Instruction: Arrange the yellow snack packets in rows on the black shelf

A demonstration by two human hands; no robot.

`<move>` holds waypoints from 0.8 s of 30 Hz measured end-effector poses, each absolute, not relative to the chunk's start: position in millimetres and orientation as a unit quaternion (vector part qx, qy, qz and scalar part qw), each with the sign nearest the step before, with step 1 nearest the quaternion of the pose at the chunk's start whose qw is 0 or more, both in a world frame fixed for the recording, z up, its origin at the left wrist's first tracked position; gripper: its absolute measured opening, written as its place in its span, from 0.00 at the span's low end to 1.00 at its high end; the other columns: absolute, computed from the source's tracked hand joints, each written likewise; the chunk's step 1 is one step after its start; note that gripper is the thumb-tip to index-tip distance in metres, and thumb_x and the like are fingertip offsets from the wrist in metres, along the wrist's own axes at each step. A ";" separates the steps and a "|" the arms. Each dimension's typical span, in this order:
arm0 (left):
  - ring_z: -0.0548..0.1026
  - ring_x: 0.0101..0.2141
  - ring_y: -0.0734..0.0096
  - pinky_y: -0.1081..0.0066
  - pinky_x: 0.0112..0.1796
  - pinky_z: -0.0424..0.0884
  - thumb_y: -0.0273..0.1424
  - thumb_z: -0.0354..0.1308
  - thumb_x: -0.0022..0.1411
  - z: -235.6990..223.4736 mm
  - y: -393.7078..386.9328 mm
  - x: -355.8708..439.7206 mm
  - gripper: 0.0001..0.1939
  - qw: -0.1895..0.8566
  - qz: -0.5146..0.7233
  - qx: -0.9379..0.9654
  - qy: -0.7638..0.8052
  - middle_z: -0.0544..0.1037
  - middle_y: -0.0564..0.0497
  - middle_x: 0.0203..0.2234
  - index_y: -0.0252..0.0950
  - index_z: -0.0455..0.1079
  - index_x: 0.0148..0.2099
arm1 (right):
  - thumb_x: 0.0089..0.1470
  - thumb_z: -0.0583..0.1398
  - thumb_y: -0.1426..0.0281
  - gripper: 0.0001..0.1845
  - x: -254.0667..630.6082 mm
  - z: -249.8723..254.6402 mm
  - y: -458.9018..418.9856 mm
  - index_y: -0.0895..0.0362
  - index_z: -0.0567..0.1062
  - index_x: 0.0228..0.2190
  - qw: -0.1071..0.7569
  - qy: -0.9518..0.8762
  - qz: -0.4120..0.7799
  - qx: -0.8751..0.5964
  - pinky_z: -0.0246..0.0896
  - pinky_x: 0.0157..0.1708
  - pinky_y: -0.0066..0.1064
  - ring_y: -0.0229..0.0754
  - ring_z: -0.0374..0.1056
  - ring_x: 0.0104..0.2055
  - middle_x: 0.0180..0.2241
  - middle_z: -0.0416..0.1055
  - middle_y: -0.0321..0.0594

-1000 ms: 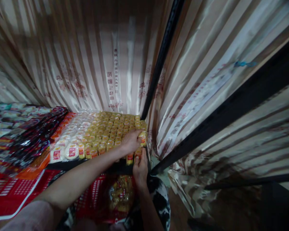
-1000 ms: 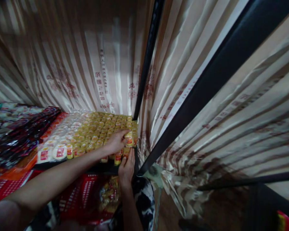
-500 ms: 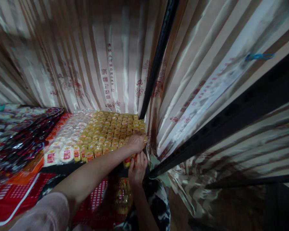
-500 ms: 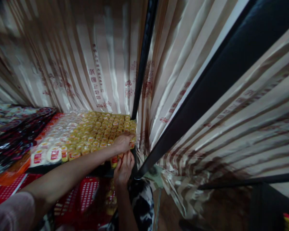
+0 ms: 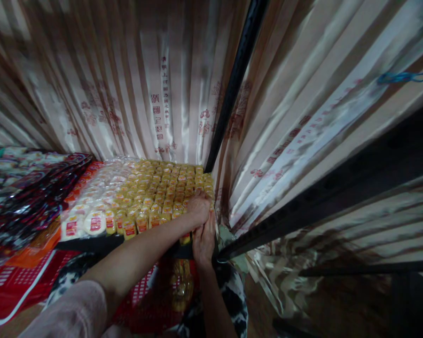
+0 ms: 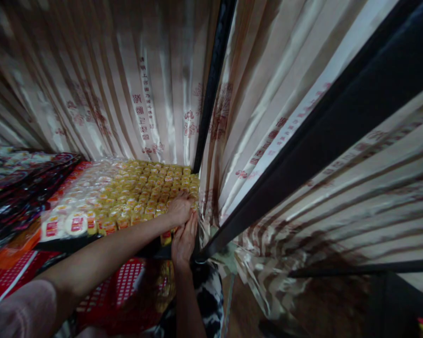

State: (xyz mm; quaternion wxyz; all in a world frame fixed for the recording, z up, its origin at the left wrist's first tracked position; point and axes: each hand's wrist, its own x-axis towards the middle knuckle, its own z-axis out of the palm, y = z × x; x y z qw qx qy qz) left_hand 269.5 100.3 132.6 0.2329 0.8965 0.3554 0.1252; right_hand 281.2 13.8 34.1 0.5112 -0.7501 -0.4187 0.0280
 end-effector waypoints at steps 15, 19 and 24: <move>0.68 0.41 0.66 0.65 0.46 0.66 0.22 0.47 0.59 120.0 54.3 192.3 0.12 0.252 0.362 0.846 0.300 0.73 0.46 0.37 0.34 0.70 0.42 | 0.58 0.42 0.58 0.32 282.7 32.1 15.2 0.67 0.60 0.55 0.526 -0.390 0.019 -0.756 0.41 0.59 0.48 0.49 0.45 0.63 0.60 0.49 0.56; 0.70 0.38 0.69 0.69 0.41 0.68 0.19 0.44 0.57 96.0 14.6 141.8 0.16 0.329 0.363 0.819 0.299 0.74 0.47 0.35 0.35 0.70 0.41 | 0.58 0.42 0.60 0.31 280.9 37.0 13.4 0.68 0.60 0.55 0.508 -0.398 0.007 -0.764 0.41 0.59 0.49 0.50 0.45 0.62 0.59 0.51 0.58; 0.71 0.38 0.69 0.72 0.39 0.67 0.21 0.46 0.55 51.8 -24.6 84.0 0.15 0.463 0.196 0.783 0.367 0.74 0.49 0.34 0.38 0.72 0.36 | 0.57 0.47 0.63 0.27 248.9 52.2 -15.4 0.66 0.61 0.53 0.557 -0.393 -0.031 -0.731 0.53 0.54 0.44 0.47 0.56 0.56 0.53 0.61 0.57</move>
